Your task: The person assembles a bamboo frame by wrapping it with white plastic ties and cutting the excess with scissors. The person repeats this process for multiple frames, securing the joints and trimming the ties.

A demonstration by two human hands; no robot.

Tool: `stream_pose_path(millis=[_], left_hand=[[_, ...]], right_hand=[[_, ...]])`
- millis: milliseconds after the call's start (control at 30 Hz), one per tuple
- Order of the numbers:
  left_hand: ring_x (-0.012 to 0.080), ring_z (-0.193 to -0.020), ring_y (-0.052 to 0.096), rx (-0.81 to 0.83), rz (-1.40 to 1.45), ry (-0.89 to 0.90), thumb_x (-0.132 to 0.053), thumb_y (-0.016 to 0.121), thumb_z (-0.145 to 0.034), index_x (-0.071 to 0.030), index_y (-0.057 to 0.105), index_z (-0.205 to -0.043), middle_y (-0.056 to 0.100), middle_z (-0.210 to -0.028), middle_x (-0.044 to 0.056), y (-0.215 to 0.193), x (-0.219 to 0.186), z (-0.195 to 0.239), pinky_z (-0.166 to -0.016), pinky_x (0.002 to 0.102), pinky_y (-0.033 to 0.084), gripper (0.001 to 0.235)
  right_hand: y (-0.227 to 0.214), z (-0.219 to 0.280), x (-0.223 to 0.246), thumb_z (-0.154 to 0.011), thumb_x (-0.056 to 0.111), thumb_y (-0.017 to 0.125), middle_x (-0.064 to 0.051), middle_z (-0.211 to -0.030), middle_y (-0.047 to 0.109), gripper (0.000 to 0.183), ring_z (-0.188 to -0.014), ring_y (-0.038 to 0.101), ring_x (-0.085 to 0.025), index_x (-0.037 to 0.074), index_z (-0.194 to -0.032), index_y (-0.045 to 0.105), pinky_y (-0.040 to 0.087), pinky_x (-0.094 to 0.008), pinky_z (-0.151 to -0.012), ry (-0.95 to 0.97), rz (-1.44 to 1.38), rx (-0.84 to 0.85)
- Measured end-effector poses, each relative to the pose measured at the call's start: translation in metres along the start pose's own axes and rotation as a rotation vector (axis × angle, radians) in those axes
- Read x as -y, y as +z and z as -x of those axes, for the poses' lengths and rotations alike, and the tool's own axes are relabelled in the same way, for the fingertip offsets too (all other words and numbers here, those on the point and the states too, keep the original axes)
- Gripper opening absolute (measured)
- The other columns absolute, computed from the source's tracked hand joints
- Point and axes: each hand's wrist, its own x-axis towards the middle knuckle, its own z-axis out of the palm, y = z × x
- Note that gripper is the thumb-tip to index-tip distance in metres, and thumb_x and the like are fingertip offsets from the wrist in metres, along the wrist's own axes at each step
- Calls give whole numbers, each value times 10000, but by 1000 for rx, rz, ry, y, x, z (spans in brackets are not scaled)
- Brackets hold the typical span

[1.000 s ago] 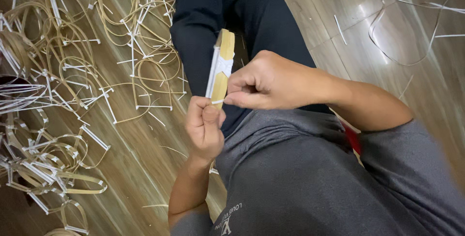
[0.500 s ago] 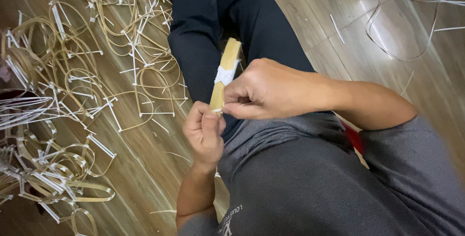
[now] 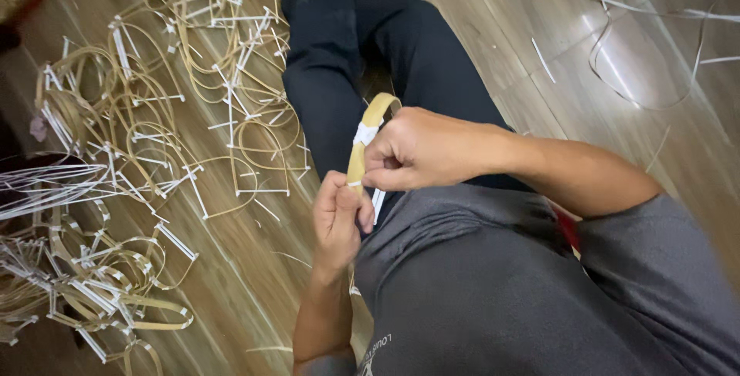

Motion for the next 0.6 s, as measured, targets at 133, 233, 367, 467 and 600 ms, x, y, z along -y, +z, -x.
stream_pose_path(millis=[133,233,367,467,600], left_hand=[[70,-592,408,66,115,7,-265,447,-1128,-61,479,-1026,473,-699,-1,0,2,-6,-541,226,346,230],[57,-616,391,24,75,29,-262,421,-1147,-57,485,-1001,463,-703,-11,1,6,-7,-563,217,332,260],[42,-590,362,-68,18,78,-240,409,-1146,-73,459,-937,436,-675,-28,10,13,-8,-536,211,305,273],[29,-559,345,-65,13,52,-249,376,-1143,-89,436,-912,419,-643,-43,12,11,-8,-504,197,280,288],[38,-562,361,-82,-27,69,-233,383,-1127,-75,445,-942,423,-649,-35,18,5,-9,-507,213,295,251]], right_hand=[[0,1,2,-901,206,708,-76,-551,618,248,-449,573,-167,22,-735,707,448,-338,-485,33,3,-8],[-1,1,5,-910,210,694,-73,-533,619,247,-437,564,-166,34,-739,718,443,-340,-475,113,-29,9],[-2,1,7,-909,205,695,-70,-555,632,236,-447,586,-151,31,-751,715,450,-332,-479,38,-12,-17],[-3,2,8,-908,211,693,-73,-549,635,243,-438,594,-157,34,-744,712,450,-335,-478,64,22,-11],[-6,5,12,-913,212,686,-75,-541,629,250,-429,592,-166,37,-736,707,446,-340,-477,52,43,-18]])
